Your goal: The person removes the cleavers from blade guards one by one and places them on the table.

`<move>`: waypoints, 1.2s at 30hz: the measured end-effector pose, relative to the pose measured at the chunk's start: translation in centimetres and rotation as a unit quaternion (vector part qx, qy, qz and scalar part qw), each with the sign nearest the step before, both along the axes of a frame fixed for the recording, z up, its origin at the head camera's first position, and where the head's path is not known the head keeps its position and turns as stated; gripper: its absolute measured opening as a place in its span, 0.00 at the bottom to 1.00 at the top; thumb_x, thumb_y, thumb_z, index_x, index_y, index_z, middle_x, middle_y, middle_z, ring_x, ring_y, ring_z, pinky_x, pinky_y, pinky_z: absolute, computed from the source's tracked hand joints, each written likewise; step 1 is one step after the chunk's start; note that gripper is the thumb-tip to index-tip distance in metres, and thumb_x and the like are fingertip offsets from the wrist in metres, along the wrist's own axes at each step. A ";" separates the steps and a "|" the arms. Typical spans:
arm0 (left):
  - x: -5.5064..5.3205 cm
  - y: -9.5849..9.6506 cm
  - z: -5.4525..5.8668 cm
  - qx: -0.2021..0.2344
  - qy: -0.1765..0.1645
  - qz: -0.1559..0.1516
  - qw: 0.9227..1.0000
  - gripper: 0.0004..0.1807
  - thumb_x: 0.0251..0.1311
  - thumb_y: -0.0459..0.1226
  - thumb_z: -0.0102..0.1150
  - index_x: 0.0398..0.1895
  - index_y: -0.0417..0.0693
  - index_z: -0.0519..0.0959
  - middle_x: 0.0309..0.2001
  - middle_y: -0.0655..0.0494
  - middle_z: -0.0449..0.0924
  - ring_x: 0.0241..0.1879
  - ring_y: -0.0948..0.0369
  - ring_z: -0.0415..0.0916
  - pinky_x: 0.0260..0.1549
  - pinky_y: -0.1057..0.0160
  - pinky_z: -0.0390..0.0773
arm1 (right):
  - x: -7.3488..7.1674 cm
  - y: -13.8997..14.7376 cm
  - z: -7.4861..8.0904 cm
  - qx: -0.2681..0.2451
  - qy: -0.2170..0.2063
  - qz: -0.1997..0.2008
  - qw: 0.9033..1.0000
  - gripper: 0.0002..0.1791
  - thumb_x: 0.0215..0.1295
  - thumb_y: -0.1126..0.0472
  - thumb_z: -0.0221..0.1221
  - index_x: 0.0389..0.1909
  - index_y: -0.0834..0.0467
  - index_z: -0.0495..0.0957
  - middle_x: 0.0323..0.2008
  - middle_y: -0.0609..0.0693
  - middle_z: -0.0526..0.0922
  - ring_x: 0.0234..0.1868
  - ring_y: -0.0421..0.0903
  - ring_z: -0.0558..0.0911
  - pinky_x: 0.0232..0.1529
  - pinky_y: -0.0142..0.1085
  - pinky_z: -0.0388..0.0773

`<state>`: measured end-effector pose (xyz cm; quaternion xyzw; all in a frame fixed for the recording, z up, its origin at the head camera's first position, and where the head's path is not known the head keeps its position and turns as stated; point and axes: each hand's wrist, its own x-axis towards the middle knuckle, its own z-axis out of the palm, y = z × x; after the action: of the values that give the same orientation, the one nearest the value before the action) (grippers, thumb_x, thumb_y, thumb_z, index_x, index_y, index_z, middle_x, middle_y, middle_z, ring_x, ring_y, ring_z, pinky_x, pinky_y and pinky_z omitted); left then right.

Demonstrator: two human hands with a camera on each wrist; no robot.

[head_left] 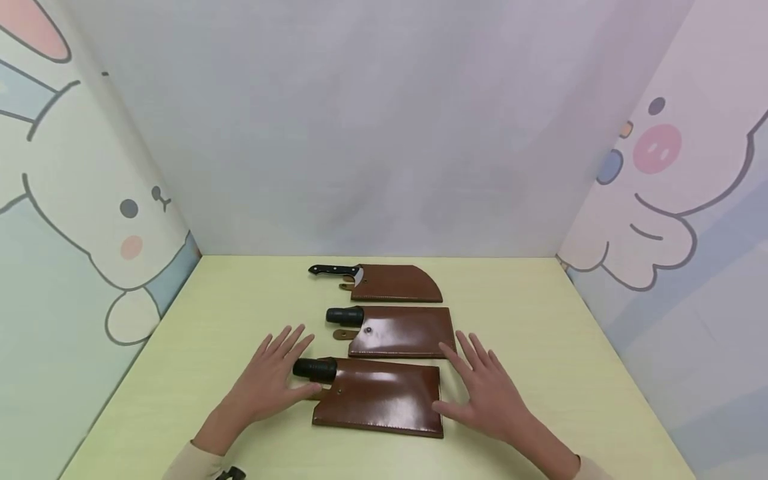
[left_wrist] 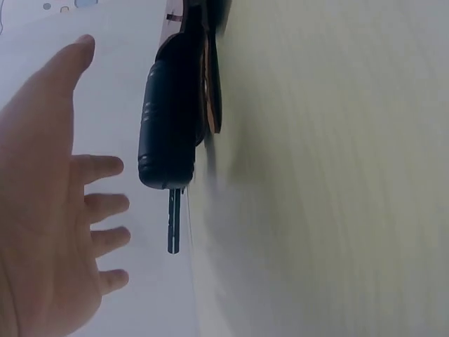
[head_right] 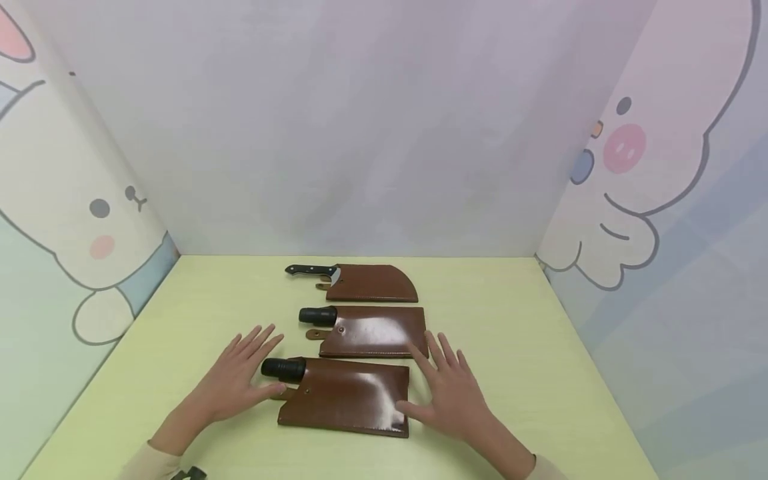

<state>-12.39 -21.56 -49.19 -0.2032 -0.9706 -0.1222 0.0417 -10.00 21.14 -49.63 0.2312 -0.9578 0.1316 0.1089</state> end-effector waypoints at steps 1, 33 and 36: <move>0.0 -0.1 0.0 0.004 -0.009 -0.005 1.000 0.51 0.57 0.71 0.59 0.77 0.50 0.66 0.79 0.47 0.57 0.78 0.43 0.53 0.73 0.35 0.50 | 0.2 -0.2 0.0 -0.001 -0.003 0.007 1.000 0.57 0.55 0.22 0.62 0.80 0.45 0.58 0.81 0.57 0.53 0.79 0.63 0.55 0.67 0.68 0.63; -1.7 -0.6 -0.4 0.066 -0.114 -0.050 0.990 0.39 0.58 0.67 0.64 0.62 0.50 0.82 0.66 0.48 0.76 0.67 0.45 0.70 0.64 0.38 0.68 | 1.6 -2.4 -2.2 0.015 -0.088 0.066 0.994 0.73 0.38 0.11 0.58 0.81 0.50 0.55 0.77 0.59 0.60 0.71 0.58 0.70 0.58 0.53 0.78; -1.8 -0.5 -0.5 0.066 -0.109 -0.050 0.991 0.36 0.56 0.65 0.67 0.60 0.52 0.83 0.62 0.50 0.78 0.63 0.48 0.72 0.61 0.41 0.71 | 1.3 -2.5 -2.2 0.014 -0.094 0.080 0.992 0.74 0.37 0.12 0.59 0.81 0.52 0.54 0.77 0.62 0.60 0.75 0.59 0.66 0.65 0.56 0.72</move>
<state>-14.21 -22.02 -49.73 -0.2339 -0.9477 -0.2097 -0.0571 -8.68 18.69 -51.83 0.2953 -0.9439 0.1481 0.0043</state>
